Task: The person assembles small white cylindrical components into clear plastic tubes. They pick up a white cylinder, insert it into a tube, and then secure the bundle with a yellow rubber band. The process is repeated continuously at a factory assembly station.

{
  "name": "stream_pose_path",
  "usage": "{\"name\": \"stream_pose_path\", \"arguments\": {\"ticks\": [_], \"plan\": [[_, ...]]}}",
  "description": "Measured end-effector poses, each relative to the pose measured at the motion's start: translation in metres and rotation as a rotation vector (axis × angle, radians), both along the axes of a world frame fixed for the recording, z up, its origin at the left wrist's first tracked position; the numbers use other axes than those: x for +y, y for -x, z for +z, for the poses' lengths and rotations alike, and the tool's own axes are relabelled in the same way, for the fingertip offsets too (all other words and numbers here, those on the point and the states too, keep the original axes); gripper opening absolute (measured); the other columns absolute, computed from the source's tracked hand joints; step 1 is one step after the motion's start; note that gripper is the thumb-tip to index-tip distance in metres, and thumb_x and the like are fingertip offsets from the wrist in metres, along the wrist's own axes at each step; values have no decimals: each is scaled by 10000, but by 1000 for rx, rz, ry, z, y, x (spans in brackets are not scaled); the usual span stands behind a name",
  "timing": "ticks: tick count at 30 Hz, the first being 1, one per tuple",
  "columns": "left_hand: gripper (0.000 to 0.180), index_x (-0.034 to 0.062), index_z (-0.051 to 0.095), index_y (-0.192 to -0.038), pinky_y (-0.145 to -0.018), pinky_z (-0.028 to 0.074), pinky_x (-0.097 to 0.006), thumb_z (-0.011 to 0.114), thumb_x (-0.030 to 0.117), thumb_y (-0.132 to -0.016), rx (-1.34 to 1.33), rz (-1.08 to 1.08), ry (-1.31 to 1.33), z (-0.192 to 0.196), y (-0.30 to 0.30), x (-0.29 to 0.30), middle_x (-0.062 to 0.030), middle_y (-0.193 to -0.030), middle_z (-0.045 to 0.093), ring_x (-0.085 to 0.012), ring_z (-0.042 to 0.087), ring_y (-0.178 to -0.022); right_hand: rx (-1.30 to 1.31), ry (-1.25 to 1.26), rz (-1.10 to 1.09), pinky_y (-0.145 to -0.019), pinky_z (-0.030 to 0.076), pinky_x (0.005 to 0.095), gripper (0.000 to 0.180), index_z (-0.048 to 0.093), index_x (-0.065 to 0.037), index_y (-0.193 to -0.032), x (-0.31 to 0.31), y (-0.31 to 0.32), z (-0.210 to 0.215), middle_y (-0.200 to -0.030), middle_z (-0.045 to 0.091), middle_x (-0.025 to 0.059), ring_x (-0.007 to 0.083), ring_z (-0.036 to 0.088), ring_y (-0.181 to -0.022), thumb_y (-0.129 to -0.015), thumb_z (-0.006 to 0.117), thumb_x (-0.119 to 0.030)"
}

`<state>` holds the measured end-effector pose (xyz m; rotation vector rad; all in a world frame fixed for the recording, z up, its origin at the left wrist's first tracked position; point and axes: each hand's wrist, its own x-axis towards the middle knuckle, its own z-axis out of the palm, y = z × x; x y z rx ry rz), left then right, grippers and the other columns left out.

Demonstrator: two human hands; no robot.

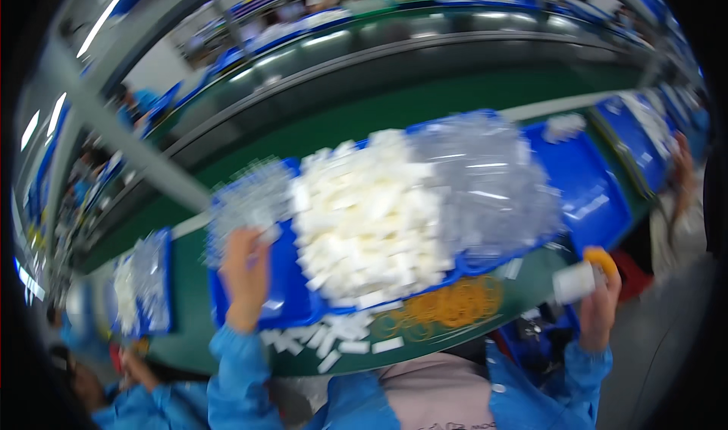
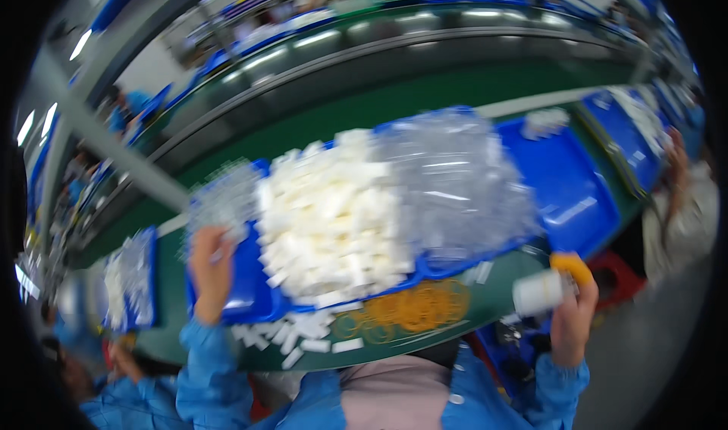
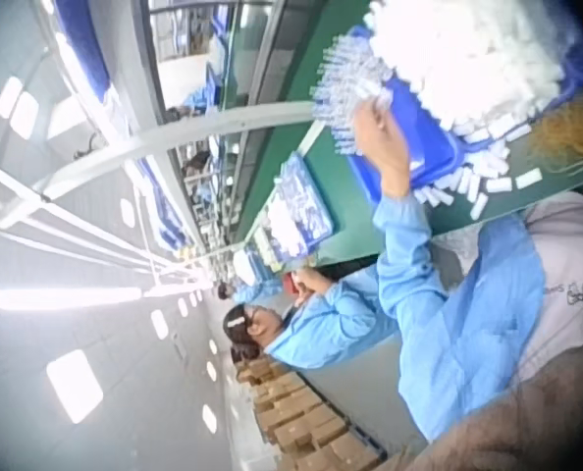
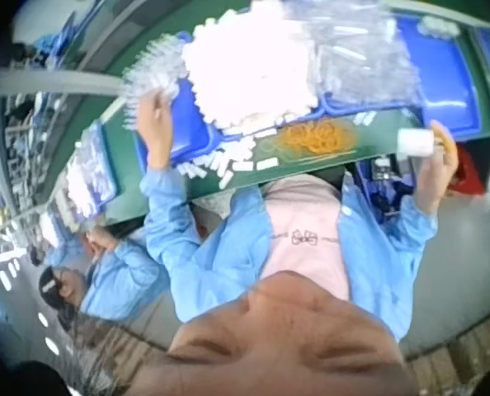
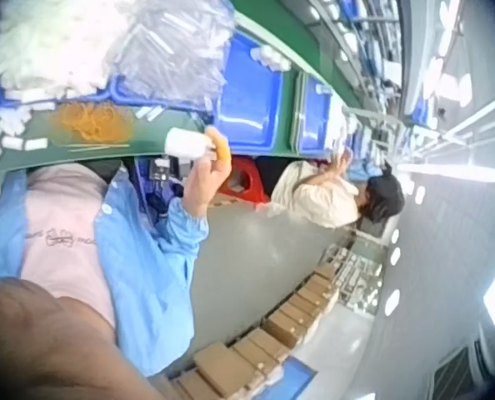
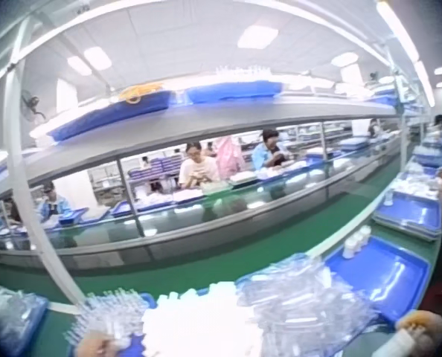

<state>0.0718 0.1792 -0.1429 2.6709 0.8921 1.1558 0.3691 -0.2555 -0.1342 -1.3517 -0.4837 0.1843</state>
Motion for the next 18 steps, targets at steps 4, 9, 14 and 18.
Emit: {"name": "stream_pose_path", "arguments": {"ticks": [4, 9, 14, 18], "plan": [[335, -31, 476, -1217, -721, 494, -253, 524, 133, -929, -635, 6, 653, 32, 44, -60, -89, -1008, 564, -142, 583, -839, -106, 61, -91, -962, 377, 303, 504, 495, 14, -1254, 7, -81, 12, -1192, 552, 95, 166, 522, -1088, -823, 650, -195], [332, -14, 455, -1192, -767, 494, -324, 527, 153, -915, -817, -74, 954, 27, 60, -106, -121, -1058, 562, -216, 567, -923, -298, 300, -182, -731, 491, 230, 373, 584, -9, -1133, 33, -172, 16, -992, 579, 60, 114, 593, -837, -790, 692, -107], [258, 31, 461, -1145, -743, 500, -336, 531, 115, -911, -820, 26, 962, 17, 47, -142, -87, -983, 548, -200, 557, -886, -768, 703, -210, -821, 470, 368, 397, 628, -37, -1059, 102, -244, -3, -1073, 533, 101, 259, 578, -932, -728, 721, -237], [182, 59, 468, -1057, -733, 502, -341, 548, 84, -894, -852, -61, 1042, 14, 45, -155, -62, -919, 539, -180, 553, -847, -920, 865, -335, -923, 385, 424, 424, 656, -69, -1028, 139, -271, -23, -1113, 537, 113, 315, 512, -1043, -693, 731, -317]]}}
